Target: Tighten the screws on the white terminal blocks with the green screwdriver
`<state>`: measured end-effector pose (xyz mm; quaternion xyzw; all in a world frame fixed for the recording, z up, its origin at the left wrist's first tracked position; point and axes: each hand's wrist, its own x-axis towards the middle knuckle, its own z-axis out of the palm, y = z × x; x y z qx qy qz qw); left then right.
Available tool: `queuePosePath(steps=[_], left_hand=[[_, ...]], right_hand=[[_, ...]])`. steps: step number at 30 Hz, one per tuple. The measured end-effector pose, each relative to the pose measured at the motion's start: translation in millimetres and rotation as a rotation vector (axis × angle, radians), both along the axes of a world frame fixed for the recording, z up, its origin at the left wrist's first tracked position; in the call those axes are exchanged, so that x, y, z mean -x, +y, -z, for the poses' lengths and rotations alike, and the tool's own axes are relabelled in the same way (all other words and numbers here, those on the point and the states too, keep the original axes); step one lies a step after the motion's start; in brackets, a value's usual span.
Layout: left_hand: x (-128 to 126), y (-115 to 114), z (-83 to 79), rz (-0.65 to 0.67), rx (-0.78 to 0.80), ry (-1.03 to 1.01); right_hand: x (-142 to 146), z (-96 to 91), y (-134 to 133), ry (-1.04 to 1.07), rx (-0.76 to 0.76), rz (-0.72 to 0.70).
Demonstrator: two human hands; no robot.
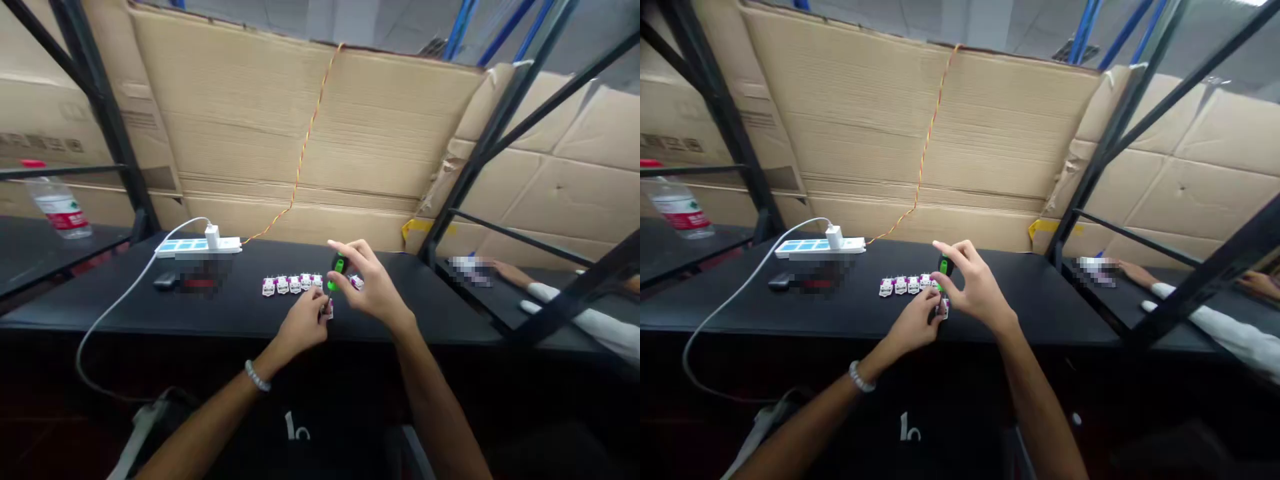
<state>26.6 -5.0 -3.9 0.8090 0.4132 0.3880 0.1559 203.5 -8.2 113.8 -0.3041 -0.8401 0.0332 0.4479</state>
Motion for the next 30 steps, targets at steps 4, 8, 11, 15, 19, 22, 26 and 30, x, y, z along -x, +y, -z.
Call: queuePosePath(steps=[4, 8, 11, 15, 19, 22, 26, 30], left_hand=[[-0.3, 0.0, 0.2, 0.011, 0.007, -0.004], [-0.4, -0.1, -0.3, 0.004, 0.003, -0.001], [-0.3, 0.0, -0.5, 0.003, 0.016, 0.014], [0.1, 0.2, 0.4, 0.011, 0.009, 0.010], [-0.5, -0.2, 1.3, 0.008, -0.020, 0.018], [-0.9, -0.9, 1.6, 0.003, -0.044, 0.047], [-0.9, -2.0, 1.1, 0.006, -0.060, 0.081], [-1.0, -2.8, -0.5, -0.007, -0.064, 0.081]], right_hand=[[0.9, 0.4, -0.2, 0.017, 0.056, -0.116], [2.3, -2.1, 0.6, 0.066, -0.027, -0.008], [0.9, -5.9, -2.5, 0.015, 0.018, 0.019], [-1.4, -9.0, -5.0, -0.014, 0.079, -0.097], [0.8, -8.5, -2.7, 0.012, 0.053, -0.007], [1.7, -7.8, -2.2, -0.003, 0.053, 0.032], [0.2, -6.8, -1.8, 0.014, 0.116, -0.128], [-0.5, -4.7, 0.9, 0.048, 0.030, -0.018]])
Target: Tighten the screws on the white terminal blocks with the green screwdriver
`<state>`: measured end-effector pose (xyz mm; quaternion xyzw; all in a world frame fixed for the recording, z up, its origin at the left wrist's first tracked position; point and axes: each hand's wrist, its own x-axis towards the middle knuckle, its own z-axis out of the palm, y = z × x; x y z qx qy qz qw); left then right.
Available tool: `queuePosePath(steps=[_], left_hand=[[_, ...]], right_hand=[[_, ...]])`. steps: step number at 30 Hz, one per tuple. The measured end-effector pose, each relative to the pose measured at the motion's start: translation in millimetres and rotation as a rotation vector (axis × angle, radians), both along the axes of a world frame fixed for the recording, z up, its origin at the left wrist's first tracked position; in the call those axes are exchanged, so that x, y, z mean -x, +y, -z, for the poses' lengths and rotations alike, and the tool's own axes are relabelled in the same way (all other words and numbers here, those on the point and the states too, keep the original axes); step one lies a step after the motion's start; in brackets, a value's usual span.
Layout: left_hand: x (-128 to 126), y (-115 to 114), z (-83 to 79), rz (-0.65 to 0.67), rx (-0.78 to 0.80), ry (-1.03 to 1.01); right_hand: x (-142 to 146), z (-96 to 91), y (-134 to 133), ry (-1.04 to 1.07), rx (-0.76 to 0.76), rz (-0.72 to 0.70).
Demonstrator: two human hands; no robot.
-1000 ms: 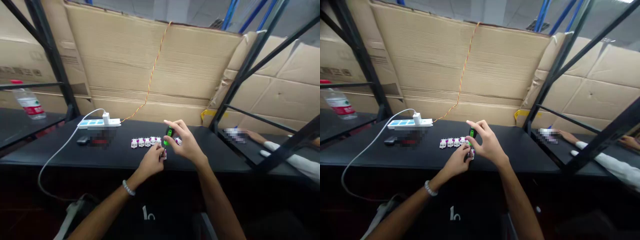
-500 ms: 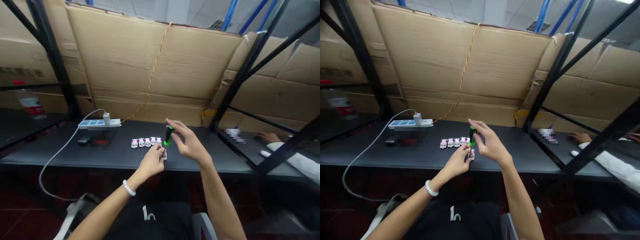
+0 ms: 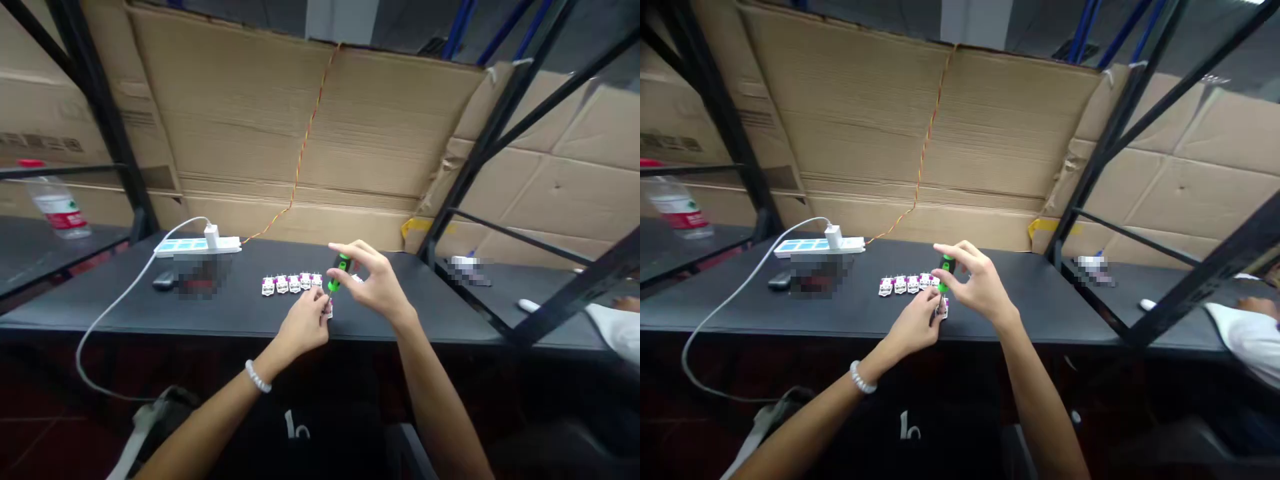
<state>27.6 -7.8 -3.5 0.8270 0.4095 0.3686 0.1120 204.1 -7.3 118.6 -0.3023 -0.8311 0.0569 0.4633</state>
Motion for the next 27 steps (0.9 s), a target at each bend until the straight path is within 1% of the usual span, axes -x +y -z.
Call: queuePosePath(steps=[2, 5, 7, 11, 13, 20, 27], left_hand=[[-0.1, -0.3, -0.7, -0.001, 0.008, -0.001], [-0.1, -0.5, -1.0, 0.000, 0.023, 0.002], [-0.1, -0.1, -0.5, 0.003, 0.022, 0.004], [0.1, 1.4, 0.9, 0.028, 0.028, -0.013], [0.1, 1.9, 1.5, 0.040, 0.033, -0.028], [-0.1, 2.1, 2.0, 0.054, 0.045, -0.060], [-0.7, 1.4, 0.2, 0.031, 0.041, -0.040]], right_hand=[[-0.5, 1.7, 0.6, -0.005, 0.003, 0.019], [-1.9, 4.3, 0.3, 0.013, 0.073, -0.080], [-2.4, 4.7, 0.2, 0.035, 0.095, -0.108], [-0.8, 1.7, 1.8, 0.034, 0.053, -0.022], [0.7, 0.5, 3.1, 0.030, 0.044, -0.008], [2.6, 3.2, 4.4, 0.054, 0.047, -0.030], [2.3, 3.9, 1.2, 0.062, 0.027, -0.057]])
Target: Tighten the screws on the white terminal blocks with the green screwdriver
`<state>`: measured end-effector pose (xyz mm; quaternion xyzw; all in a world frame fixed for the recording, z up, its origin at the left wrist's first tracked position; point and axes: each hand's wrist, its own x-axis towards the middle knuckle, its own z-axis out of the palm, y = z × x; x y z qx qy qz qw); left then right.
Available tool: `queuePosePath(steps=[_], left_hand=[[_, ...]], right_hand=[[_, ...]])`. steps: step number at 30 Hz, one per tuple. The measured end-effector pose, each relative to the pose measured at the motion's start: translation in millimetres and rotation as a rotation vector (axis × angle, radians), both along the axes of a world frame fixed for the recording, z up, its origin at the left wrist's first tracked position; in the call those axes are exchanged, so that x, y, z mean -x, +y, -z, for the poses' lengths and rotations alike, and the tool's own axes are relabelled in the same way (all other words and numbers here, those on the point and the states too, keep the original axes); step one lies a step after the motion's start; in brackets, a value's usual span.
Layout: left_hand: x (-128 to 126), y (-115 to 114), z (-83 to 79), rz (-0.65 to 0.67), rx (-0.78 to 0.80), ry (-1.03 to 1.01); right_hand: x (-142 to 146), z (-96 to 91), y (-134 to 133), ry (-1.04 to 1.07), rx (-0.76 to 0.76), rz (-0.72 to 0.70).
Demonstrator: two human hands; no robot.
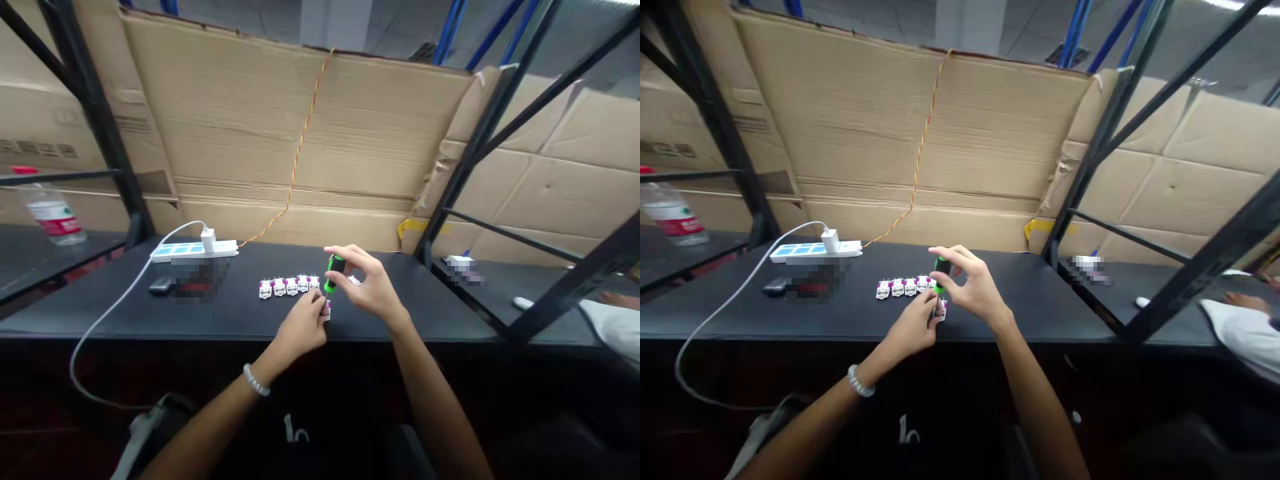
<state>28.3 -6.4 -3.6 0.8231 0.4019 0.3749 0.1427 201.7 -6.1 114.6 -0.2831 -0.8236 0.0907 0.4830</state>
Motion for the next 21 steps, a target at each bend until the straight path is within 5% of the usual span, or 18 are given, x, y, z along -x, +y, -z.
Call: queuePosePath(steps=[11, 17, 21], left_hand=[[6.7, -2.2, -22.6, -0.090, 0.013, 0.097], [-30.2, 53.6, -63.6, -0.110, 0.090, 0.348], [-60.9, 98.4, -67.8, -0.089, 0.165, 0.431]], right_hand=[[-95.3, 20.1, -6.6, 0.707, -0.122, 0.249], [-130.2, 21.2, -3.5, 0.866, -0.196, 0.305], [-134.4, 21.3, -5.0, 0.847, -0.189, 0.314]])
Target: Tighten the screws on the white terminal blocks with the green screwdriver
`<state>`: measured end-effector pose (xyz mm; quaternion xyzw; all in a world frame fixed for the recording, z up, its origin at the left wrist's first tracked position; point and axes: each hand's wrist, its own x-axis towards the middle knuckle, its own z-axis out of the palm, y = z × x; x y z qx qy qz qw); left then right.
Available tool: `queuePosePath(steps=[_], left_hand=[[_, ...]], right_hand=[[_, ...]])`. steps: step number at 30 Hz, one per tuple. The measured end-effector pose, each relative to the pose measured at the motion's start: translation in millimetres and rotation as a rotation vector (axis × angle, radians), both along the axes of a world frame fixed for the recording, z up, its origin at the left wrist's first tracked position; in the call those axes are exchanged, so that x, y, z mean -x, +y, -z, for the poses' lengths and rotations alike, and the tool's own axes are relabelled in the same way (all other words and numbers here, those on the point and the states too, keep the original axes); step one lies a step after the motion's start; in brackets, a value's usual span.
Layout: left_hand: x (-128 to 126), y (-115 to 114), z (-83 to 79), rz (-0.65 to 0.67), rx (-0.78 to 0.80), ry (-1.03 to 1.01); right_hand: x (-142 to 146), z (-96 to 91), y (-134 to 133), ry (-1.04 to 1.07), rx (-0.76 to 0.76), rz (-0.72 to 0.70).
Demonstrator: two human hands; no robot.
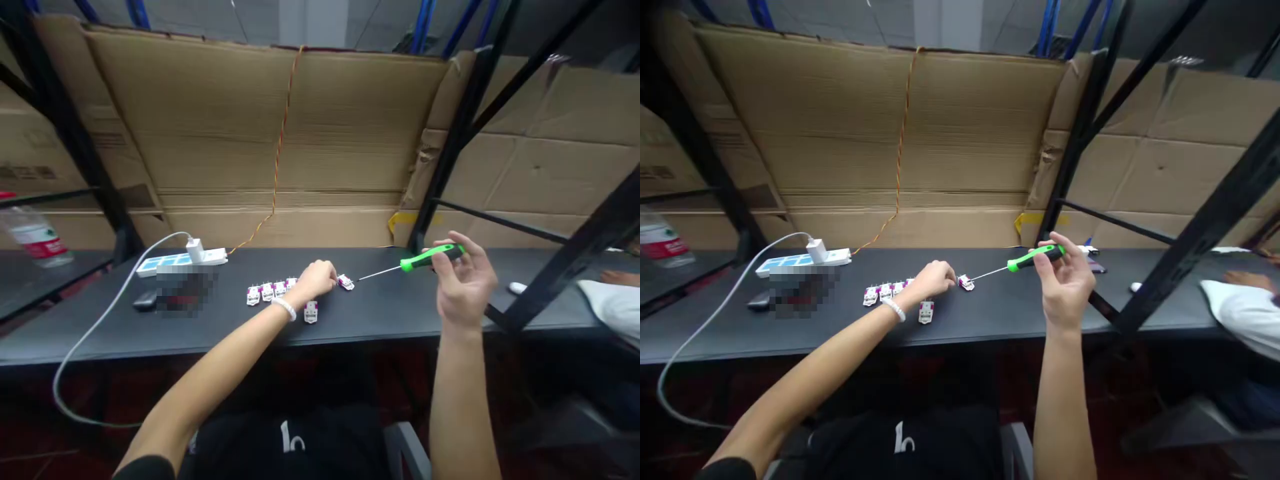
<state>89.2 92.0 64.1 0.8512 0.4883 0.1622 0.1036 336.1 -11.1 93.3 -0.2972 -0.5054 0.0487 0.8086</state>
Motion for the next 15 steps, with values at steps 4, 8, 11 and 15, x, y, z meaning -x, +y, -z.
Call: queuePosePath(steps=[4, 8, 11, 15], left_hand=[[-13.2, 19.0, 9.7, -0.004, 0.014, 0.033], [-17.6, 22.1, 15.3, 0.011, 0.009, 0.029], [-20.5, 22.8, 16.4, 0.013, 0.010, 0.028], [-23.5, 24.7, 19.6, -0.010, 0.010, 0.035]], right_hand=[[-2.8, 0.6, -1.0, -0.032, -0.003, 0.023], [-4.6, 1.8, 0.7, -0.047, 0.006, 0.016], [-3.3, 2.3, 1.4, -0.059, 0.019, 0.013], [-0.5, 1.4, -0.1, -0.071, 0.020, 0.018]])
